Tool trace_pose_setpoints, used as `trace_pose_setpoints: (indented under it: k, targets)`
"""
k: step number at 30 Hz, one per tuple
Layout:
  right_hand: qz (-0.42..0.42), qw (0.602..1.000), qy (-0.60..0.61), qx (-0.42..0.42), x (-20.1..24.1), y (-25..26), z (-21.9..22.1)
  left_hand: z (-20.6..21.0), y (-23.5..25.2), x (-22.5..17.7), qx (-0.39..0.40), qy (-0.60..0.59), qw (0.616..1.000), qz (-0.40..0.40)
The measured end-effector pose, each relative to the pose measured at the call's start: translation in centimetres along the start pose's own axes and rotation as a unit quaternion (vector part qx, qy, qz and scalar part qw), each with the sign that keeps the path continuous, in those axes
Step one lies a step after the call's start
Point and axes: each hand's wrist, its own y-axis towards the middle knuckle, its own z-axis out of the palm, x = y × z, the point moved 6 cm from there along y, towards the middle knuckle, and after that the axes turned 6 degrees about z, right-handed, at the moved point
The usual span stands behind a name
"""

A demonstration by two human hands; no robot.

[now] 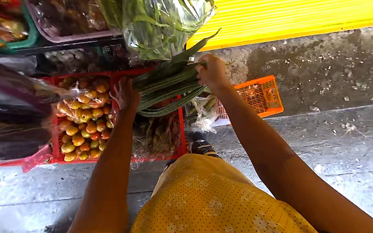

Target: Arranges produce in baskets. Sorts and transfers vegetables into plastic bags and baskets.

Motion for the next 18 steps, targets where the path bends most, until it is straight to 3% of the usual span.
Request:
trace_pose_setpoints:
  k: [4,6,10,12,14,16,18]
  targets:
    - [0.003,0.999,-0.032,0.033,0.9,1.0,0.3,1.1,-3.6,-2.4,-0.078,-0.052,0.995,-0.011]
    - [-0.013,0.995,-0.014,0.097,0.7,1.4,0.4,2.6,-5.3,-4.1,-0.091,-0.061,0.994,0.008]
    - [-0.060,0.951,0.174,0.248,0.0,-1.7,-1.6,4.3,-10.7,-10.4,-0.079,-0.093,0.976,0.179]
    - [-0.073,0.921,0.272,0.271,-3.2,-3.6,-2.8,6.4,-14.2,-13.1,-0.020,-0.129,0.950,0.282]
    - [-0.013,0.919,0.314,0.240,-8.7,-3.9,-2.6,9.4,-17.1,-15.2,0.084,-0.166,0.918,0.349]
    - [0.096,0.942,0.267,0.180,-14.7,-3.2,-0.2,12.5,-19.2,-16.7,0.188,-0.174,0.891,0.375]
    - [0.170,0.948,0.196,0.183,-19.8,-2.4,4.6,15.2,-20.5,-17.7,0.266,-0.179,0.874,0.366]
